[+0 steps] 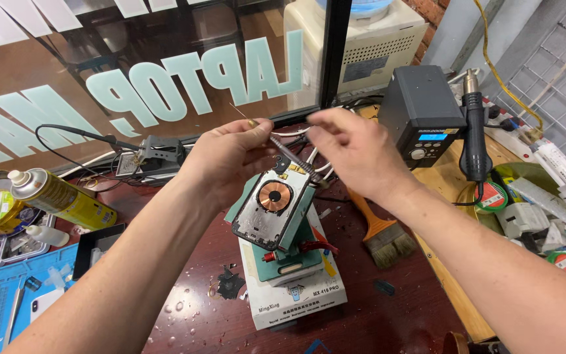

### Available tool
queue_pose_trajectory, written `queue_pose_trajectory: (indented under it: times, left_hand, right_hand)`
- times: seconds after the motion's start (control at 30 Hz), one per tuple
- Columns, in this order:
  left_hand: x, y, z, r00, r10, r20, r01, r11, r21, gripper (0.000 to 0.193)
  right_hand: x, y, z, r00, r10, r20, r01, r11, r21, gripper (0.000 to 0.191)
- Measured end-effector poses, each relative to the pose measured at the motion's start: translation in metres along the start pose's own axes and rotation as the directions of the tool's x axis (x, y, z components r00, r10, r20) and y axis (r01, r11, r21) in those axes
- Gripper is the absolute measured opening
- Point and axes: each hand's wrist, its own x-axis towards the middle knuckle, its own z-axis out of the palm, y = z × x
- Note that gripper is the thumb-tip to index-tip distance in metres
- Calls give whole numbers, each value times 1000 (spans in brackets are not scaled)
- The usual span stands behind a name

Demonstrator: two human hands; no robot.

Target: The person uses a soldering iron to heat and reflow solder on a small electronic component mounted on a phone chassis. They then use a brush to clean the area and continue adjusting the component with their fingers and a small tool.

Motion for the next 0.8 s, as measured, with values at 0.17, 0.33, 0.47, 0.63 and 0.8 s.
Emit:
queue_pose_trajectory:
  times: [0.17, 0.33, 0.47, 0.63, 0.8]
  left_hand:
    - [-13, -7, -11, 996, -25, 90, 24, 1000, 7, 11]
    - [-30, -26, -37, 965, 180, -190, -73, 881, 467, 20]
    - [-44, -48, -42, 904, 403, -140, -113, 543, 832, 26]
    - [-53, -67, -27, 879, 477, -21, -192, 393, 899, 24]
    - [-56, -75, -21, 854, 519, 35, -231, 320, 919, 22]
  right_hand:
    - [4, -54, 17, 965, 91, 244, -137, 975, 175, 45]
    - [-3, -43, 12, 974, 93, 204, -98, 995, 13, 41]
    - [-18, -32, 10, 955, 103, 278, -45, 977, -209, 30]
    - [-30, -36, 12, 919, 254, 302, -132, 919, -371, 29]
    - [-33, -43, 9, 930, 249, 270, -120, 900, -419, 27]
